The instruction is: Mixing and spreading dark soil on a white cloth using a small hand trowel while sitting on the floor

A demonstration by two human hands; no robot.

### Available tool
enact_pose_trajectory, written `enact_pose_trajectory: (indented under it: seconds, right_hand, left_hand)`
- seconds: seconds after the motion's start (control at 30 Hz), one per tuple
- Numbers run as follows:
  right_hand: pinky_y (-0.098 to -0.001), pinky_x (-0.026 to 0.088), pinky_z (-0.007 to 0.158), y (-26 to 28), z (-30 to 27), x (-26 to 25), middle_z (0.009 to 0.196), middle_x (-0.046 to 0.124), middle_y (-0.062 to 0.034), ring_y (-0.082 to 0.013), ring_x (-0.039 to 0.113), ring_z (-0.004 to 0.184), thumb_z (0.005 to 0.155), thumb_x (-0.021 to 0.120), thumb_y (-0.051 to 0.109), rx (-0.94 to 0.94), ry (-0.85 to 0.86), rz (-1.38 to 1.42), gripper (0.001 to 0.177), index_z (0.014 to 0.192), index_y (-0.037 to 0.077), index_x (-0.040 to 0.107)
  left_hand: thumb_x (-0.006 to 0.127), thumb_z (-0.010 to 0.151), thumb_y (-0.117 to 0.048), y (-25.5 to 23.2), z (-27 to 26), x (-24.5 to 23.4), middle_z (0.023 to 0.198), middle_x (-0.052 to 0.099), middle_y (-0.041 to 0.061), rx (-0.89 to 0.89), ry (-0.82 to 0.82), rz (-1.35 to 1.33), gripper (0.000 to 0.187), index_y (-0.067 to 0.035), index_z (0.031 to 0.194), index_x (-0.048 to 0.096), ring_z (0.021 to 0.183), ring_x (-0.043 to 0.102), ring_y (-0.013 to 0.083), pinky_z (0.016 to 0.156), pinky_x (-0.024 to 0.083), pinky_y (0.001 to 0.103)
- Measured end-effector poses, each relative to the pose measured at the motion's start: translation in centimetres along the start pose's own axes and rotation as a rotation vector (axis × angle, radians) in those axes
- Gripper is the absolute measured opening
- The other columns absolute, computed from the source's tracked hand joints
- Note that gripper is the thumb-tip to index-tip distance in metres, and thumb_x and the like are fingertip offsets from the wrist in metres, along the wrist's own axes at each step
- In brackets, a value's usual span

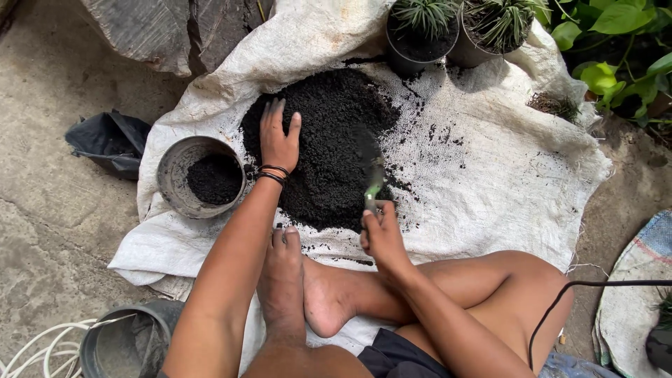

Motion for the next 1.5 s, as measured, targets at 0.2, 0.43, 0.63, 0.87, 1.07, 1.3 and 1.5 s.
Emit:
enact_pose_trajectory:
  seconds: [0.2,0.43,0.63,0.87,1.07,1.3,1.5]
  right_hand:
    - [-0.0247,0.036,0.033,1.5,2.2,2.1,0.068,0.048,-0.0038,-0.0113,0.048,0.04,0.104,0.047,0.007,-0.127,0.162,-0.045,0.024,0.124,-0.005,0.042]
    - [-0.0409,0.045,0.063,4.8,1.2,0.0,0.085,0.068,-0.0137,-0.0283,0.06,0.067,0.092,0.074,0.026,-0.183,0.039,-0.479,0.043,0.128,0.011,0.057]
    - [-0.0569,0.047,0.072,7.6,1.1,-3.5,0.109,0.073,-0.0207,-0.0524,0.068,0.087,0.093,0.069,0.022,-0.288,-0.149,-0.766,0.044,0.135,0.021,0.055]
    - [-0.0481,0.048,0.066,5.9,4.0,-2.6,0.082,0.072,-0.017,-0.0402,0.068,0.072,0.095,0.068,0.03,-0.286,-0.098,-0.77,0.031,0.124,0.022,0.065]
    - [-0.0515,0.051,0.069,5.6,1.3,-1.9,0.082,0.072,-0.0197,-0.045,0.071,0.079,0.095,0.065,0.035,-0.268,-0.052,-0.894,0.03,0.124,0.025,0.065]
    - [-0.0571,0.054,0.076,5.9,-0.1,-2.0,0.087,0.074,-0.0217,-0.0481,0.072,0.086,0.095,0.063,0.035,-0.298,0.062,-1.054,0.03,0.124,0.028,0.064]
    - [-0.0629,0.05,0.085,11.5,-1.1,-1.5,0.098,0.074,-0.0268,-0.0526,0.069,0.097,0.1,0.056,0.036,-0.209,-0.003,-1.097,0.033,0.132,0.025,0.058]
  left_hand:
    - [0.045,0.109,-0.047,-3.0,-2.9,0.1,0.143,0.053,0.019,-0.039,0.012,-0.248,0.054,-0.008,0.146,0.051,0.14,0.043,0.0393,0.118,0.03,0.056]
    - [0.044,0.11,-0.041,-6.3,-4.9,-0.9,0.144,0.056,0.021,-0.028,-0.063,-0.616,0.051,-0.004,0.141,0.058,0.141,0.045,0.0371,0.12,0.033,0.052]
    - [0.045,0.109,-0.031,-7.1,-7.7,-1.8,0.135,0.061,0.018,-0.079,-0.318,-0.431,0.039,-0.004,0.131,0.061,0.133,0.053,0.0346,0.116,0.036,0.05]
    - [0.047,0.108,-0.03,-5.0,-8.1,-1.6,0.138,0.056,0.017,-0.089,-0.25,-0.272,0.038,-0.006,0.136,0.056,0.134,0.049,0.0377,0.116,0.034,0.053]
    - [0.044,0.109,-0.028,-5.7,-8.2,-2.7,0.138,0.054,0.022,-0.122,-0.271,-0.282,0.039,-0.002,0.137,0.053,0.135,0.048,0.0415,0.117,0.032,0.057]
    - [0.041,0.11,-0.029,-5.5,-8.7,-2.6,0.138,0.053,0.021,-0.109,-0.281,-0.289,0.04,-0.002,0.138,0.052,0.136,0.047,0.0412,0.117,0.033,0.056]
    - [0.045,0.108,-0.028,-5.7,-9.0,-2.4,0.135,0.056,0.025,-0.107,-0.283,-0.26,0.04,0.0,0.135,0.055,0.133,0.05,0.0441,0.115,0.034,0.056]
Point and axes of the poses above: each hand's wrist, its own z-axis towards the middle knuckle, its own x-axis out of the palm, y = z × x, the point moved 1 cm from there along z, towards the middle knuckle
